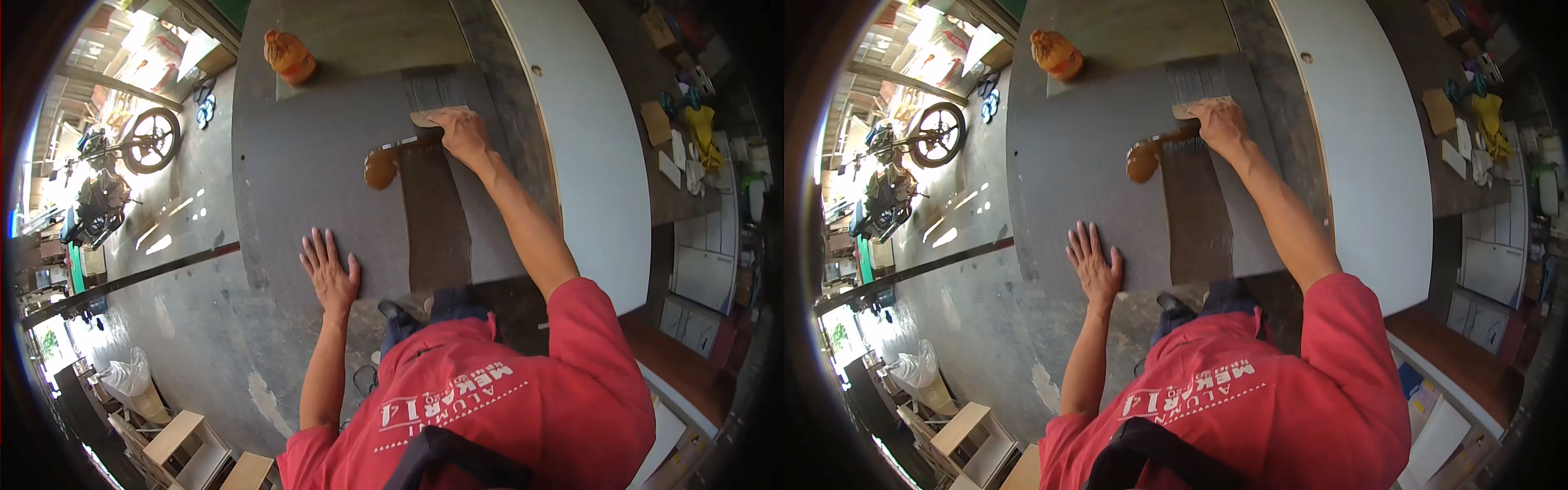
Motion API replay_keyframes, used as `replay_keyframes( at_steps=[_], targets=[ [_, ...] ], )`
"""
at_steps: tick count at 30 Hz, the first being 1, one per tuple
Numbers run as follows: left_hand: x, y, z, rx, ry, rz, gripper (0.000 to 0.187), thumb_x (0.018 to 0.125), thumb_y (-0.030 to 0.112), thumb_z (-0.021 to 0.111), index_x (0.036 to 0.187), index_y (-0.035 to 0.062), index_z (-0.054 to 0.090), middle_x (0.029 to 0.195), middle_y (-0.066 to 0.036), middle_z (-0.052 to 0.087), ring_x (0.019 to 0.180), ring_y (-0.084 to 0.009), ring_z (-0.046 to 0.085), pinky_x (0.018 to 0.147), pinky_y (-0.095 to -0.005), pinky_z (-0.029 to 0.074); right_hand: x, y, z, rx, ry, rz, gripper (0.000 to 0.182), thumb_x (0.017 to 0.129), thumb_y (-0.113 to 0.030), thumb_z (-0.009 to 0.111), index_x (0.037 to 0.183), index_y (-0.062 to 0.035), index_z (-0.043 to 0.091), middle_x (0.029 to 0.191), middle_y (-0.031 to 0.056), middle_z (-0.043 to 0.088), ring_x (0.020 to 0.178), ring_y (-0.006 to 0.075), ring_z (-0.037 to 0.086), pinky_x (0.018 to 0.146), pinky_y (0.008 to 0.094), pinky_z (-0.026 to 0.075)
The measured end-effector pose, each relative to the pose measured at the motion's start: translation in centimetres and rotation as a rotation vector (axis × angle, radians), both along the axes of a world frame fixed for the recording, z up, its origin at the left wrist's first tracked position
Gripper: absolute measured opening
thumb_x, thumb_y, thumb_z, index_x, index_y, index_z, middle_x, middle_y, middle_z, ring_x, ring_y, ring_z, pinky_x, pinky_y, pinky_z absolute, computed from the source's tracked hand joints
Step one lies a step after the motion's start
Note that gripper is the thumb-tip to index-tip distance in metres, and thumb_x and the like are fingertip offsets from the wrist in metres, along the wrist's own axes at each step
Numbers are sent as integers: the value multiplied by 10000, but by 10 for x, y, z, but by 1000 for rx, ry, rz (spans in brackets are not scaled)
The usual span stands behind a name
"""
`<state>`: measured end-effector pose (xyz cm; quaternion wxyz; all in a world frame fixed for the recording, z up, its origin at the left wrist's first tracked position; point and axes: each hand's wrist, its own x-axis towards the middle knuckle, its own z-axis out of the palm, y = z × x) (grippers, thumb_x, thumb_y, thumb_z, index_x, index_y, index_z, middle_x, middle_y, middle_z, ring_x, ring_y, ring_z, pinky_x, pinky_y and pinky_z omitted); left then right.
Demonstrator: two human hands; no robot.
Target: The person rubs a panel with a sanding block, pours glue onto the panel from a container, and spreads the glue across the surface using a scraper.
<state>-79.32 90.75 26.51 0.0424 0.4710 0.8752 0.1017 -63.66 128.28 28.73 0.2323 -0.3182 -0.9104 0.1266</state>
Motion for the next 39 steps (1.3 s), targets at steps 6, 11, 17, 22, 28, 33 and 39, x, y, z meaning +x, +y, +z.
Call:
replay_keyframes(
  at_steps=[6,11,17,22,28,33,39],
  targets=[
    [-2,-6,-8,84,25,-19,704,970,351,558,1577,41,380,1678,-206,257,1555,-444,176,1252,-595,123,82,-132,16,-90,-26,-26,305,845,17,577,1045,-76,786,1071,149,755,1004,349,714,881,446,566],
    [-4,-11,-19,151,42,-33,686,988,375,530,1569,36,396,1671,-211,272,1553,-446,180,1252,-594,125,140,-251,32,-150,-72,-35,330,839,17,586,1071,-98,790,1071,162,751,1002,355,717,862,459,576],
    [-7,-16,-22,235,54,-46,684,995,398,513,1564,33,405,1664,-213,287,1548,-449,191,1250,-594,134,160,-311,97,-662,-491,-79,324,887,-39,618,1168,-111,762,1034,190,752,967,381,721,842,435,565],
    [-5,-17,-18,212,20,-43,696,986,389,522,1559,12,405,1667,-210,285,1549,-445,191,1251,-590,133,134,-242,147,-479,49,-171,288,952,-123,643,1213,-19,704,1079,227,735,1028,401,710,871,408,543],
    [-7,-4,-20,199,-133,131,842,938,396,604,1586,-44,294,1692,-205,219,1577,-372,162,1267,-536,119,60,-88,109,-157,230,-130,264,940,-86,614,1172,-61,737,1119,148,742,1019,378,706,874,446,561],
    [4,5,-13,90,-20,168,882,936,389,620,1610,-28,234,1709,-193,168,1590,-339,129,1275,-513,101,11,47,16,122,196,-108,273,919,-76,596,1145,-101,749,1133,89,743,1032,324,699,891,428,563],
    [9,13,-8,-20,16,189,847,973,362,574,1633,4,183,1720,-167,141,1598,-324,97,1280,-507,85,-16,88,-44,232,-31,-116,314,961,-113,555,1243,-93,692,1301,98,675,1207,309,626,988,474,513]
  ],
)
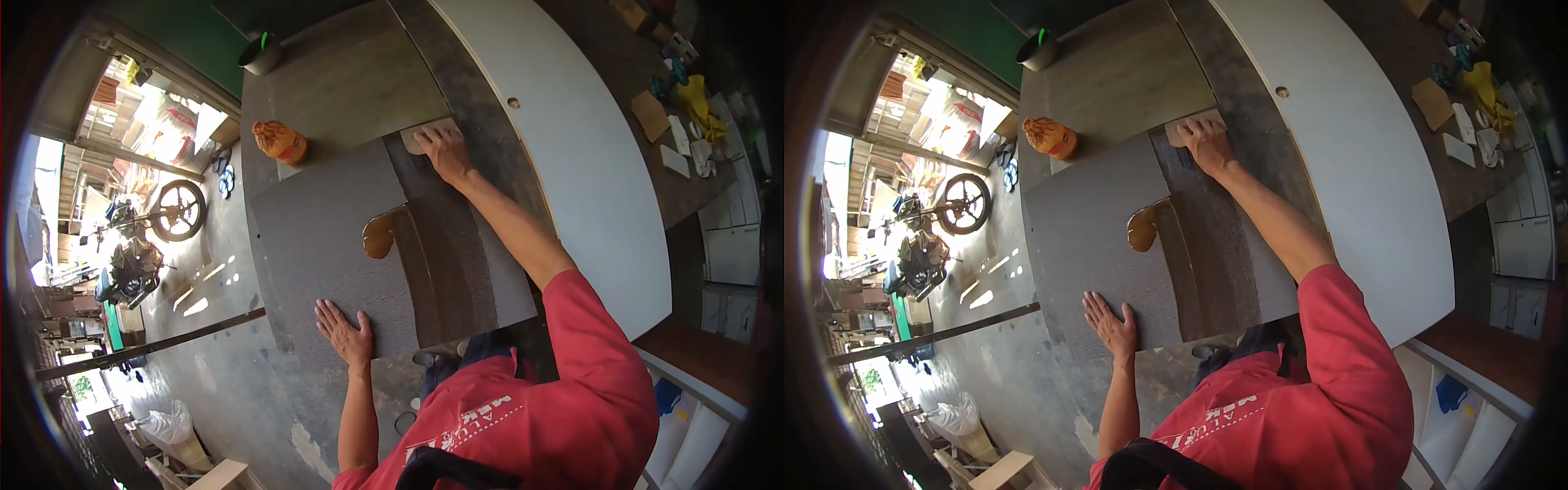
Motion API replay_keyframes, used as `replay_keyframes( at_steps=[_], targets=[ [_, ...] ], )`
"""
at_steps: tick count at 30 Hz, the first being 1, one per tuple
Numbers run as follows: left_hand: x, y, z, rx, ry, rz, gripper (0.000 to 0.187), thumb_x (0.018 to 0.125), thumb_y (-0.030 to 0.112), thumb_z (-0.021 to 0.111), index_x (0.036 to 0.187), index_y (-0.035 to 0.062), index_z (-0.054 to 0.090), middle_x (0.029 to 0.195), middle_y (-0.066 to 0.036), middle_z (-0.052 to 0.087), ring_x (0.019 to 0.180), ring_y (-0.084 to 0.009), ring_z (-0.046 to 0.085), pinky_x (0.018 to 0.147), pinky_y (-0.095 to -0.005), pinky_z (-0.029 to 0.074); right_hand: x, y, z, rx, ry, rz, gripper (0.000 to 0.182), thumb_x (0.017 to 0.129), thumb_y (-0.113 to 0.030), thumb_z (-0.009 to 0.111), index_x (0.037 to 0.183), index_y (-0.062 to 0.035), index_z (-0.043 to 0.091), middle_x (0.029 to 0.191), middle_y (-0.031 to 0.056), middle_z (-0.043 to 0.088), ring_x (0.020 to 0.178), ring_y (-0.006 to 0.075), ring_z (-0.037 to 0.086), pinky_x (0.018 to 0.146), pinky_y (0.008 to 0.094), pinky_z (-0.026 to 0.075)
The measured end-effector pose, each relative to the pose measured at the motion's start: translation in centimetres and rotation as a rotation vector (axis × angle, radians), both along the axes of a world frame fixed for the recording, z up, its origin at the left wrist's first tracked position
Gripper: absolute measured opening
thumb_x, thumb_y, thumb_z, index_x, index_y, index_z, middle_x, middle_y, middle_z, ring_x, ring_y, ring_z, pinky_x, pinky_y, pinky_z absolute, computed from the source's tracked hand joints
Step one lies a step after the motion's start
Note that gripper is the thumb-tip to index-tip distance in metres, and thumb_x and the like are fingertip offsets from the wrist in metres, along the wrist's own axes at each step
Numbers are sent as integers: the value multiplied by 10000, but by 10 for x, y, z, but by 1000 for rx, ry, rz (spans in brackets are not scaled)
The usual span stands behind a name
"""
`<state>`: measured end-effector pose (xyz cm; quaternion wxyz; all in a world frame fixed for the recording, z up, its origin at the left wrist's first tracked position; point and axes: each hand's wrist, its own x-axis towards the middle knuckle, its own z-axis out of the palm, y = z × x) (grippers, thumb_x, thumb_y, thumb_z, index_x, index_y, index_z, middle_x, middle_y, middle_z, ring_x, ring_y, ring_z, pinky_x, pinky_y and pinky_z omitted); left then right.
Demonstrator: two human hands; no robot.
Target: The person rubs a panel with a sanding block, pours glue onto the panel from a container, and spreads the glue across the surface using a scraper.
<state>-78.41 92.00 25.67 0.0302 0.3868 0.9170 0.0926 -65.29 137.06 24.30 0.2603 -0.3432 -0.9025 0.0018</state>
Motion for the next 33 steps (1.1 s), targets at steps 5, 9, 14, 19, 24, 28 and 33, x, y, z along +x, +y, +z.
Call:
replay_keyframes(
  at_steps=[5,9,14,19,24,28,33],
  targets=[
    [1,3,2,-6,9,-7,844,963,327,589,1634,10,188,1718,-173,149,1596,-330,105,1280,-507,83,-2,4,-15,81,126,-26,258,975,-157,576,1204,-92,674,1273,103,682,1169,322,632,1009,521,490],
    [0,5,4,-11,8,-9,844,955,316,596,1632,9,196,1717,-175,153,1594,-338,113,1278,-510,86,-3,8,-14,60,156,-21,247,979,-173,577,1184,-84,684,1282,110,682,1178,326,631,1006,522,489],
    [1,5,4,-6,16,-7,840,951,316,599,1625,-4,212,1714,-181,162,1591,-346,122,1277,-512,92,9,-2,3,-147,129,-4,236,943,-134,579,1114,-88,735,1173,119,731,1099,333,683,974,490,515],
    [-1,5,3,22,29,-8,789,978,326,573,1615,-6,246,1706,-178,194,1586,-342,145,1272,-510,120,43,-45,35,-253,74,65,338,878,-11,523,1100,-71,771,1156,130,750,1046,324,714,906,422,569],
    [-2,1,-4,57,85,-16,778,999,383,554,1598,-28,276,1692,-188,232,1576,-344,180,1270,-502,146,96,-131,48,-324,-19,70,335,851,-5,552,1062,-101,794,1105,130,759,1006,320,724,892,418,574],
    [-3,-2,-7,76,64,-13,783,1006,424,538,1592,-32,290,1690,-193,234,1573,-345,187,1269,-504,148,137,-217,71,-377,-40,95,357,825,26,555,1055,-101,796,1101,122,760,1004,332,723,886,425,582],
    [-5,-6,-13,153,47,-18,807,999,452,533,1582,-53,295,1684,-212,234,1572,-362,179,1269,-519,135,183,-318,78,-446,-91,76,330,824,-1,581,1038,-124,800,1072,122,766,1001,349,719,875,447,578]
  ],
)
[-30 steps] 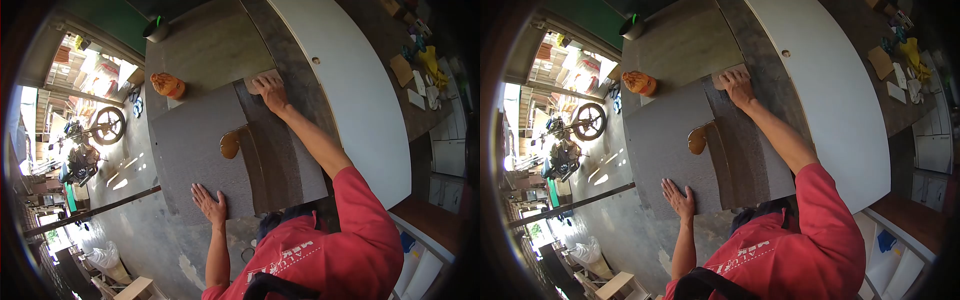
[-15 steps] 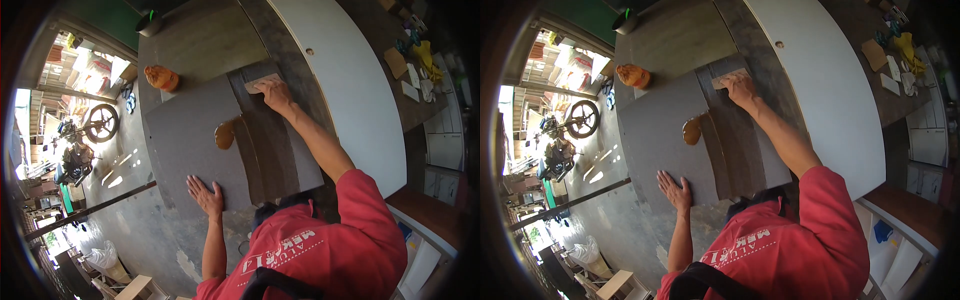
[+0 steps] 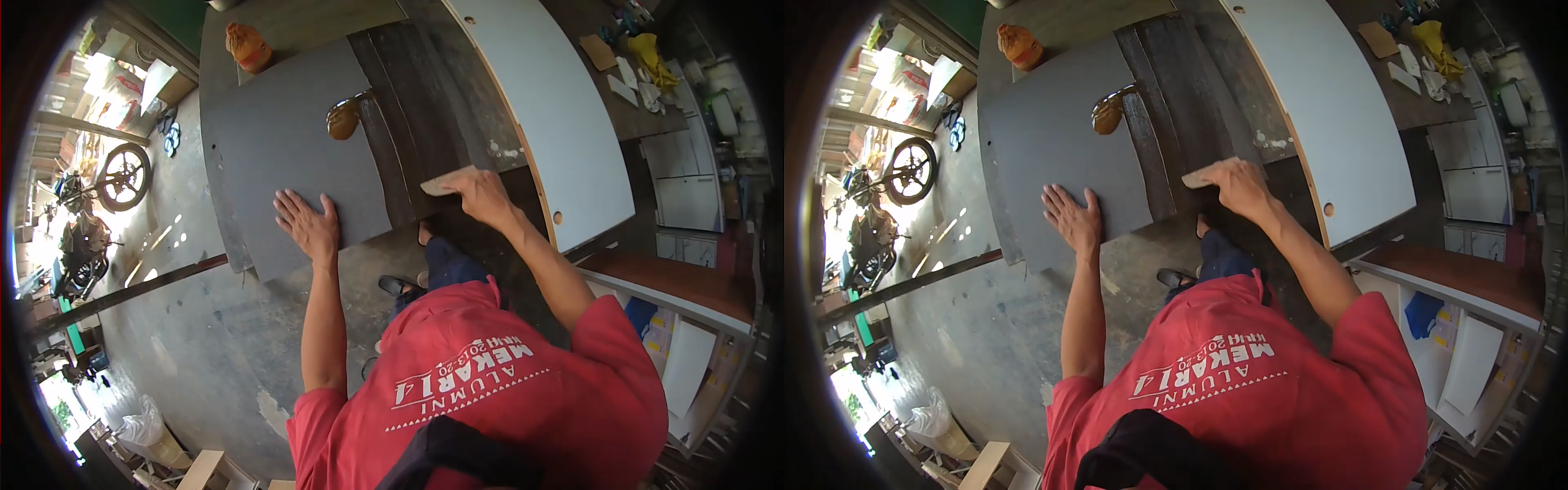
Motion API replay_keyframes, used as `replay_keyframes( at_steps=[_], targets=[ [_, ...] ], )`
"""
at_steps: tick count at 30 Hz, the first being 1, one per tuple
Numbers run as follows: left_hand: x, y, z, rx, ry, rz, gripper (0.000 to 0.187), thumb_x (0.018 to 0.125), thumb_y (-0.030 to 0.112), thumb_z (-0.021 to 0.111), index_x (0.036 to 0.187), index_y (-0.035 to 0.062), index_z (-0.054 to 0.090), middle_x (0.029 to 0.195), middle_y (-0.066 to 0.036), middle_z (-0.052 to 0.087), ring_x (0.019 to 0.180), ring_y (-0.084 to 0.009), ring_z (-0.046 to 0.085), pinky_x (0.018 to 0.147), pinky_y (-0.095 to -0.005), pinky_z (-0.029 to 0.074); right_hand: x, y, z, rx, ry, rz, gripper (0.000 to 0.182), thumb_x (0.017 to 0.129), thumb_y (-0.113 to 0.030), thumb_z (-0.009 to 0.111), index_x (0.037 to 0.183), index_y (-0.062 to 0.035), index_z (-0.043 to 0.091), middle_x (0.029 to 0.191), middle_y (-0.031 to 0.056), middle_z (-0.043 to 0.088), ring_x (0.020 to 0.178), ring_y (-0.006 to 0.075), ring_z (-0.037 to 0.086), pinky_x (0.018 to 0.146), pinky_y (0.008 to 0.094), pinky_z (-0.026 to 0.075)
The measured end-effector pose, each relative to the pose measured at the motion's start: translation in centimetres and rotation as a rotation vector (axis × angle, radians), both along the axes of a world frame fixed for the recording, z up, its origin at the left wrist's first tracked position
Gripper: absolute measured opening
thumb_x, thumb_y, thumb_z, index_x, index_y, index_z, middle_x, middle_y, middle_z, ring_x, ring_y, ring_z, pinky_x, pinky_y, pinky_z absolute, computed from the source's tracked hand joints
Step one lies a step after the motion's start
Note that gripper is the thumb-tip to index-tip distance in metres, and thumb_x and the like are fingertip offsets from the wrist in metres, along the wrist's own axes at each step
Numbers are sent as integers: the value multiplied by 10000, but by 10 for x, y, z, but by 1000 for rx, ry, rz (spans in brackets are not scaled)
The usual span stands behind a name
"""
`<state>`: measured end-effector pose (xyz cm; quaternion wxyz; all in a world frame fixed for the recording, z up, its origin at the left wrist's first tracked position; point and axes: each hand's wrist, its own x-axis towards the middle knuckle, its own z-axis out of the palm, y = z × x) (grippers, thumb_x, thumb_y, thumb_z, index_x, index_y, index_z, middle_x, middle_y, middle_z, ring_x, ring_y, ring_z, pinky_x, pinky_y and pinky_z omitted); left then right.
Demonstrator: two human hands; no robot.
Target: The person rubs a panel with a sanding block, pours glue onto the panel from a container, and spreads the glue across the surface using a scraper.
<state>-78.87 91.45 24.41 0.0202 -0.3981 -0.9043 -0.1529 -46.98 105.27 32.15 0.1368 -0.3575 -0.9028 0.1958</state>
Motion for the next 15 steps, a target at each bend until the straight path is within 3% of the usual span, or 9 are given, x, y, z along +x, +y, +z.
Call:
replay_keyframes(
  at_steps=[4,6,7,9,10,13,15],
  targets=[
    [0,-3,2,37,-10,-7,819,989,454,535,1577,-65,297,1680,-225,234,1571,-373,176,1269,-533,127,15,-56,38,-168,-195,-1,318,835,-20,596,1076,-95,790,1094,134,760,1013,375,707,881,453,570],
    [-2,-5,-1,61,-10,-10,819,986,457,535,1574,-65,305,1678,-227,240,1570,-374,181,1269,-531,130,19,-65,50,-575,-357,-26,315,872,-53,629,1161,-47,753,1124,154,757,1021,354,724,899,425,557],
    [-3,-3,1,64,-14,-6,820,983,459,536,1572,-64,312,1675,-229,246,1568,-375,186,1270,-530,132,22,-57,54,-549,-364,-8,315,872,-53,629,1161,-47,753,1124,154,757,1021,354,724,899,425,557],
    [-2,-4,0,59,-5,20,824,981,473,535,1573,-57,314,1674,-223,253,1567,-370,194,1269,-525,140,32,-48,57,-606,131,-82,343,908,-96,667,1240,-15,705,1138,164,760,1036,259,731,932,380,537],
    [-2,-3,1,42,9,18,829,980,486,534,1574,-50,317,1674,-218,259,1566,-365,201,1269,-520,147,31,-33,73,-727,119,-132,348,944,-134,685,1258,14,688,1116,141,769,1057,170,690,945,342,519],
    [-6,-5,1,44,-10,-3,810,972,459,544,1570,-45,333,1678,-205,257,1569,-356,195,1271,-523,134,22,16,98,-708,301,-140,352,993,-161,658,1275,49,665,1120,103,758,1026,164,673,940,321,514],
    [-14,-7,2,37,2,-19,807,971,458,546,1575,-34,332,1680,-195,259,1571,-349,194,1271,-523,132,13,54,111,-698,268,-175,351,998,-159,653,1280,49,661,1117,104,758,1020,166,675,936,325,515]
  ],
)
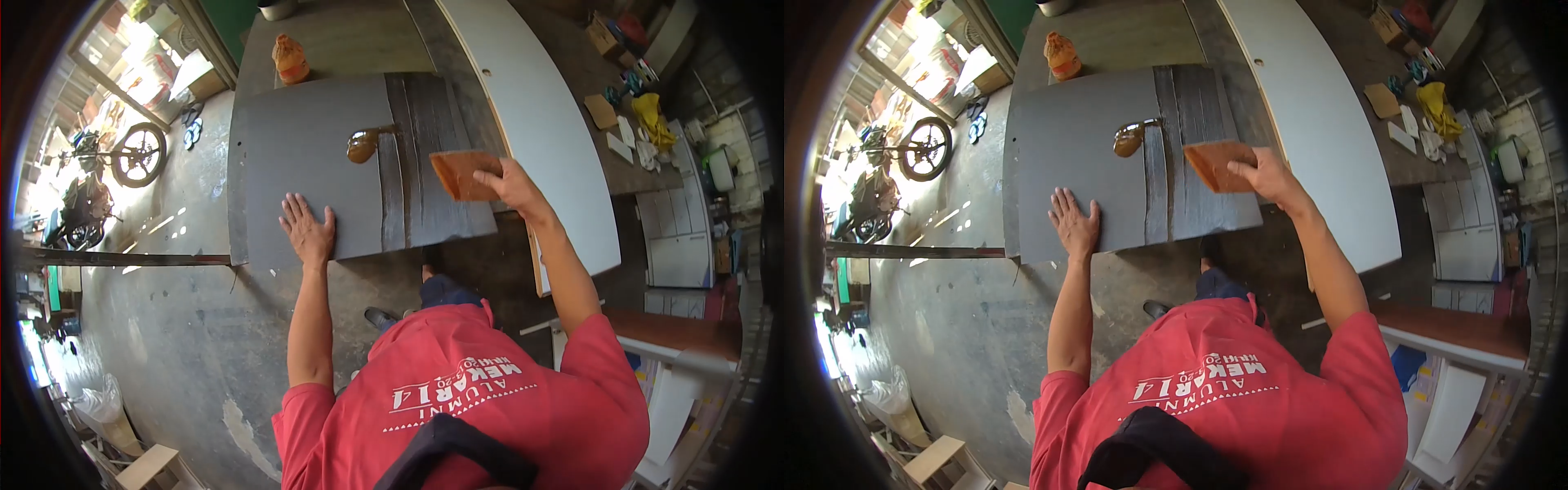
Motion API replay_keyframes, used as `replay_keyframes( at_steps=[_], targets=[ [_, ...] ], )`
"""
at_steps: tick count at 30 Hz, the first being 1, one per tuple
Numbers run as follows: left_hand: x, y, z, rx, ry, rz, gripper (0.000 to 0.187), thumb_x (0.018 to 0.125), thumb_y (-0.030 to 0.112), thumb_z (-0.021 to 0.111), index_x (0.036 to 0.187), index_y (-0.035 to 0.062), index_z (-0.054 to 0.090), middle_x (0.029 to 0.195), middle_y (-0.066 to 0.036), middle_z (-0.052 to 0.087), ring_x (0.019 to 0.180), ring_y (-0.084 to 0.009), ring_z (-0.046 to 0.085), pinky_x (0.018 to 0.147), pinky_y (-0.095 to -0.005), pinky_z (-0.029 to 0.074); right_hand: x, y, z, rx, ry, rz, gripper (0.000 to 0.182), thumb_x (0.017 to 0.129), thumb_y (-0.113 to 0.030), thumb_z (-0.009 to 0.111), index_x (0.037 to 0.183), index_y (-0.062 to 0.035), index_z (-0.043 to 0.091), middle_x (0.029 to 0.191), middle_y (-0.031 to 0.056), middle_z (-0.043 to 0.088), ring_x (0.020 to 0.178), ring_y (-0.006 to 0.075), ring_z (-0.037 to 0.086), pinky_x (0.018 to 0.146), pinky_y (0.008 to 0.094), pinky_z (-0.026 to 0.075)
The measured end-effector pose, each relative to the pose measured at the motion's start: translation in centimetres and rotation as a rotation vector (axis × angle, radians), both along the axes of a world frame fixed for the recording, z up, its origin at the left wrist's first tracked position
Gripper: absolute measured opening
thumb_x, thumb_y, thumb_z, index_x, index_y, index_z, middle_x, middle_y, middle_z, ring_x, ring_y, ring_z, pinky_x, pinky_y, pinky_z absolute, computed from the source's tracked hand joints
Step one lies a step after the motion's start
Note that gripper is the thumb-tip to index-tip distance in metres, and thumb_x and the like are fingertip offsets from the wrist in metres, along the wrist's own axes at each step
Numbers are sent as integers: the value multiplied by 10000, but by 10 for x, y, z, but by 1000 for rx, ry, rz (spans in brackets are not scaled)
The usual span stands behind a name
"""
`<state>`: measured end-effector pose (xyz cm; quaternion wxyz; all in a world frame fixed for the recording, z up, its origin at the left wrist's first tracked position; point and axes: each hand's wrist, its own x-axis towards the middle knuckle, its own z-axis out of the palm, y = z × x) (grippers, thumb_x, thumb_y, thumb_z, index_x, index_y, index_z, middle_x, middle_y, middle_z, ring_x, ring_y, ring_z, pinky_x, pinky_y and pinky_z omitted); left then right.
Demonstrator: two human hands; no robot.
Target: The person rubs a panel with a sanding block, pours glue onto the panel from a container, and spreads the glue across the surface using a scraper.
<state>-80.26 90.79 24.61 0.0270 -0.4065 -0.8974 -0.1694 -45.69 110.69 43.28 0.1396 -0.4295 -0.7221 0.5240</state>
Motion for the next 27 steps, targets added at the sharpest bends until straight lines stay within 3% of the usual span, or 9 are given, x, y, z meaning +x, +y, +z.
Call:
replay_keyframes(
  at_steps=[5,11,13,14,16,17,21,24,27],
  targets=[
    [-1,0,0,-46,12,4,798,970,450,549,1585,-8,327,1685,-177,258,1576,-339,184,1272,-526,123,-31,107,-16,181,58,37,333,1008,-157,638,1269,47,667,1110,136,763,1010,193,693,910,342,526],
    [5,6,7,-79,-8,5,776,962,391,588,1584,6,332,1689,-163,256,1576,-348,183,1271,-544,112,-91,227,-54,539,112,256,276,979,-118,631,1236,-74,720,1132,146,756,1027,321,717,915,377,541],
    [8,13,11,-88,-45,61,762,962,379,591,1582,14,339,1690,-152,258,1576,-348,182,1270,-549,111,-107,261,-74,874,109,343,291,940,-69,623,1194,-136,748,1139,103,750,1097,325,691,978,417,529],
    [12,16,10,-85,-76,102,748,963,366,594,1580,23,346,1692,-141,260,1577,-347,181,1269,-554,109,-110,277,-89,855,109,360,291,940,-69,623,1194,-136,748,1139,103,750,1097,325,691,978,417,529],
    [18,24,6,-85,-91,152,727,968,349,589,1581,38,350,1695,-126,261,1579,-343,175,1267,-563,108,-111,302,-116,1197,-7,543,306,909,-35,608,1142,-156,765,1146,76,745,1153,285,670,1044,444,504],
    [20,27,4,-89,-64,182,723,971,346,583,1582,39,347,1695,-127,261,1580,-340,172,1266,-563,108,-111,310,-129,1186,-84,628,452,861,13,591,1230,-200,742,1218,56,726,1220,269,635,1074,445,488],
    [23,32,3,-98,-5,217,712,978,336,565,1587,45,339,1696,-124,260,1584,-334,164,1266,-565,108,-103,323,-149,1243,-76,629,453,861,15,593,1230,-199,745,1232,49,723,1226,260,633,1084,435,487],
    [24,32,4,-99,3,207,685,994,323,547,1589,58,337,1697,-113,256,1581,-334,172,1267,-564,110,-104,339,-142,1247,-42,724,496,837,35,602,1235,-222,749,1251,23,723,1250,258,623,1131,442,444],
    [24,33,4,-111,0,215,679,996,314,545,1591,63,335,1700,-107,250,1582,-332,170,1269,-560,110,-113,359,-132,1195,-179,822,507,835,35,634,1231,-258,757,1307,-47,705,1325,218,570,1192,459,368]
  ],
)
